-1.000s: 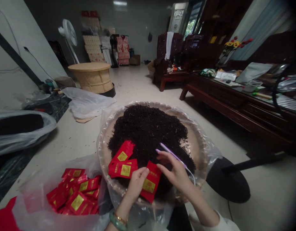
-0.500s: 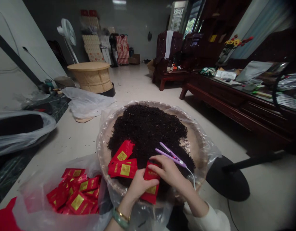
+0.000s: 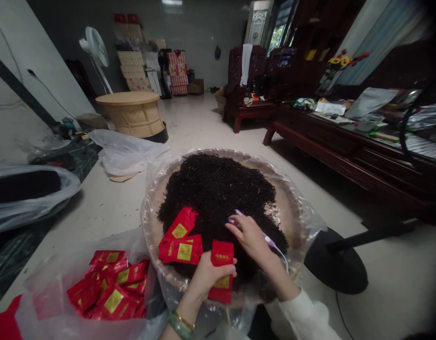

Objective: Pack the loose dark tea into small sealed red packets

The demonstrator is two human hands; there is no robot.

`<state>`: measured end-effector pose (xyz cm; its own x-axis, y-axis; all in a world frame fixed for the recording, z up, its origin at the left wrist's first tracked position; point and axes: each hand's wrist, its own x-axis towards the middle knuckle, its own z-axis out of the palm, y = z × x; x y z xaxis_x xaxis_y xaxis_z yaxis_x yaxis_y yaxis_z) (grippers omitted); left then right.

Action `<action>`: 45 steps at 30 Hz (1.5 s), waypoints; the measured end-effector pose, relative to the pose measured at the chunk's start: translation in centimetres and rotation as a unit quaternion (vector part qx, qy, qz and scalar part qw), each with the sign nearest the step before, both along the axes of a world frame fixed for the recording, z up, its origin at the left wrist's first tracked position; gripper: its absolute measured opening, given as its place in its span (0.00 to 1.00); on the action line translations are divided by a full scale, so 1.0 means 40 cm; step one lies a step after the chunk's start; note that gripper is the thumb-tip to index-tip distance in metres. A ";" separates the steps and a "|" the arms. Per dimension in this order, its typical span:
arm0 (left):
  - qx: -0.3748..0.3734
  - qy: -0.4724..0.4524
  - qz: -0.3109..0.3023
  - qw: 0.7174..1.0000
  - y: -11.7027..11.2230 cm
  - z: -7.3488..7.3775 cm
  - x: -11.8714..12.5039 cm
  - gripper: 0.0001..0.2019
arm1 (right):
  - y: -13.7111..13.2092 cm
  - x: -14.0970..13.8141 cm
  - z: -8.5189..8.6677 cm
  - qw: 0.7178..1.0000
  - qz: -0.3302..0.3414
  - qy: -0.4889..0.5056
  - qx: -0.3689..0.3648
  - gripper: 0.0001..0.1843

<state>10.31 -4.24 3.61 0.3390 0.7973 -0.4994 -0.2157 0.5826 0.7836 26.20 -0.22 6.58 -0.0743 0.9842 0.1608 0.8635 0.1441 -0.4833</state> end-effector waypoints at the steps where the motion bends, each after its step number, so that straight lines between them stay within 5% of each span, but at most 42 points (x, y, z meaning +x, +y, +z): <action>1: -0.009 -0.003 0.013 1.000 0.002 -0.002 -0.002 0.25 | 0.007 0.023 -0.010 0.998 -0.038 -0.054 0.002 0.17; 5: -0.020 -0.010 0.054 0.998 0.005 -0.027 -0.006 0.32 | 0.020 0.082 -0.065 0.979 -0.079 -0.185 -0.037 0.24; 10: 0.011 -0.003 0.046 0.999 0.008 -0.052 -0.013 0.30 | 0.012 0.104 -0.096 0.989 -0.071 -0.131 -0.010 0.23; 16: 0.029 0.017 0.027 0.999 0.013 -0.045 -0.023 0.27 | -0.019 0.108 -0.003 0.988 0.078 0.135 -0.010 0.25; 22: 0.098 0.065 -0.001 0.993 0.014 -0.029 -0.020 0.21 | -0.051 0.034 0.090 0.956 0.207 0.143 -0.152 0.19; 31: 0.074 0.093 -0.009 0.993 0.005 -0.044 -0.021 0.19 | -0.051 -0.001 0.081 0.955 0.210 0.143 -0.156 0.17; 37: 0.110 0.005 0.099 0.989 0.012 0.002 -0.026 0.27 | -0.050 0.001 0.076 0.956 0.211 0.127 -0.161 0.20; 45: 0.110 -0.006 0.121 0.987 0.017 -0.003 -0.028 0.23 | -0.057 -0.010 0.070 0.946 0.208 0.181 -0.173 0.21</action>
<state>9.18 -3.57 3.47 0.1307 0.9440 -0.3028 -0.3378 0.3296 0.8816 25.81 -2.48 9.37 -0.4679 0.8805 -0.0759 0.5362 0.2145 -0.8164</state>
